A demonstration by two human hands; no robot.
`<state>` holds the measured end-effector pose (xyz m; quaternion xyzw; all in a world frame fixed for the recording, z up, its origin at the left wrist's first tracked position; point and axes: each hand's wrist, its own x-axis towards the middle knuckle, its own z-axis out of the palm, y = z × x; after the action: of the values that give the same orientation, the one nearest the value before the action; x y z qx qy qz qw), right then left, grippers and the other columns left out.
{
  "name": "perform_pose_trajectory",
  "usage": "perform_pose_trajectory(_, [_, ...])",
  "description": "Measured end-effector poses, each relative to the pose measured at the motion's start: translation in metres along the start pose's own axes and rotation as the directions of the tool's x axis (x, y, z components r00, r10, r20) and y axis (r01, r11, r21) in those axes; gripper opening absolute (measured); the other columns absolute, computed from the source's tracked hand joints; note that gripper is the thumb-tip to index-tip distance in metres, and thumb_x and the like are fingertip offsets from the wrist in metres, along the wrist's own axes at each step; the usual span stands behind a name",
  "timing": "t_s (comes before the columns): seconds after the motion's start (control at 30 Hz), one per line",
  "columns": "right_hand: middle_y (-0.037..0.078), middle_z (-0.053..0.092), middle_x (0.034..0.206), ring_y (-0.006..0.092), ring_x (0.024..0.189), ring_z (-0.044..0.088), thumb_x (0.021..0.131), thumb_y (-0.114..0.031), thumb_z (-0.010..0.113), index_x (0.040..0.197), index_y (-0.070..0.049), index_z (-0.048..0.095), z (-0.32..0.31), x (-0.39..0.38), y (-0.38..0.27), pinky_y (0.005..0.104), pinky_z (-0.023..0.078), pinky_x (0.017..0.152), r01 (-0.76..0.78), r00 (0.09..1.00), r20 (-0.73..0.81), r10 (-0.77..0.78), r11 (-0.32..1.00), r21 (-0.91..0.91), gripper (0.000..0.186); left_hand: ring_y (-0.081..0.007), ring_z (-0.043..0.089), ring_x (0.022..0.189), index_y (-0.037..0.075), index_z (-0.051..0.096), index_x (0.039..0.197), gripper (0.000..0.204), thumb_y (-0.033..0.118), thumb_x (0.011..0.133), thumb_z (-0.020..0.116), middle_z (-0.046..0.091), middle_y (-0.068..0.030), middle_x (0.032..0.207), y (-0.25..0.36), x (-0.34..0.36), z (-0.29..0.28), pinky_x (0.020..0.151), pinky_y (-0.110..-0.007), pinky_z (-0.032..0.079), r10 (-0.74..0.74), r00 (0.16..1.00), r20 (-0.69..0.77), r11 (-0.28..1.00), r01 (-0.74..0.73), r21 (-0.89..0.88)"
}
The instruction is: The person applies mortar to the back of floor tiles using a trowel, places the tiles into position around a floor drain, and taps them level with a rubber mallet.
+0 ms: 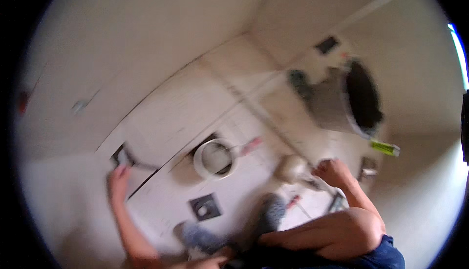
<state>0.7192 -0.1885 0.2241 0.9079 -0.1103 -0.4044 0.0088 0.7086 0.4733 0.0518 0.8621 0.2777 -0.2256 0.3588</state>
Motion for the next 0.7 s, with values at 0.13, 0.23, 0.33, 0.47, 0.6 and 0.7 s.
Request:
perform_pose_trajectory(0.13, [0.019,0.064,0.114,0.0362,0.103,0.064,0.089,-0.032,0.070,0.114,-0.002,0.065,-0.109,-0.047,0.028,0.0448,0.053,0.087,0.022,0.695,-0.716,0.064,0.994,0.110,0.039,-0.0240,0.064,0.088,-0.001,0.056,0.131,0.046,0.032,0.099,0.052,0.066,-0.0125,0.104,-0.039,-0.002,-0.006,0.081,-0.037,0.052,0.132,0.991,0.024,0.711,-0.078,-0.699])
perform_pose_trajectory(0.23, [0.022,0.051,0.133,0.0382,0.129,0.044,0.088,-0.026,0.069,0.129,0.006,0.056,-0.125,-0.025,0.096,0.0514,0.032,0.114,-0.290,0.689,-0.723,-0.052,0.894,-0.341,0.053,-0.0205,0.054,0.061,0.002,0.055,0.126,0.051,0.044,0.100,0.045,0.058,-0.0075,0.081,0.047,-0.028,-0.003,0.056,-0.035,0.043,0.122,0.932,0.341,0.269,0.300,-0.915])
perform_pose_trajectory(0.33, [0.022,0.060,0.119,0.0366,0.120,0.054,0.097,-0.027,0.053,0.124,0.004,0.062,-0.092,-0.006,0.148,0.0647,0.027,0.111,-0.437,0.900,-0.298,0.320,0.658,-0.613,0.042,-0.0177,0.049,0.052,0.003,0.055,0.124,0.057,0.054,0.101,0.040,0.055,-0.0052,0.071,0.136,-0.054,0.010,0.046,-0.033,0.039,0.117,0.891,0.439,0.341,0.380,-0.860])
perform_pose_trajectory(0.47, [0.013,0.072,0.099,0.0307,0.094,0.069,0.089,-0.019,0.057,0.101,-0.005,0.072,-0.051,0.009,0.200,0.0561,0.050,0.086,-0.365,0.907,-0.393,0.152,0.750,-0.551,0.024,-0.0187,0.051,0.053,0.004,0.053,0.126,0.063,0.059,0.100,0.039,0.056,-0.0059,0.073,0.236,-0.066,0.008,0.046,-0.034,0.040,0.199,0.829,0.523,0.531,0.357,-0.768])
perform_pose_trajectory(0.6, [0.016,0.073,0.090,0.0309,0.088,0.072,0.079,-0.020,0.062,0.089,-0.004,0.074,-0.133,-0.028,0.166,0.0404,0.057,0.074,-0.309,0.904,-0.353,0.242,0.940,-0.147,0.022,-0.0221,0.056,0.058,0.001,0.050,0.132,0.070,0.061,0.099,0.035,0.060,-0.0120,0.082,0.320,-0.097,-0.013,0.052,-0.036,0.046,0.249,0.849,0.466,0.602,0.241,-0.761])
perform_pose_trajectory(0.7, [0.015,0.072,0.082,0.0268,0.074,0.071,0.076,-0.028,0.069,0.084,0.000,0.071,-0.154,-0.050,0.185,0.0379,0.056,0.071,-0.169,0.894,-0.368,0.256,0.953,0.252,0.029,-0.0308,0.066,0.078,-0.002,0.048,0.135,0.067,0.054,0.100,0.036,0.062,-0.0189,0.097,0.368,-0.112,0.000,0.071,-0.043,0.054,0.433,0.709,0.557,0.695,0.131,-0.707])
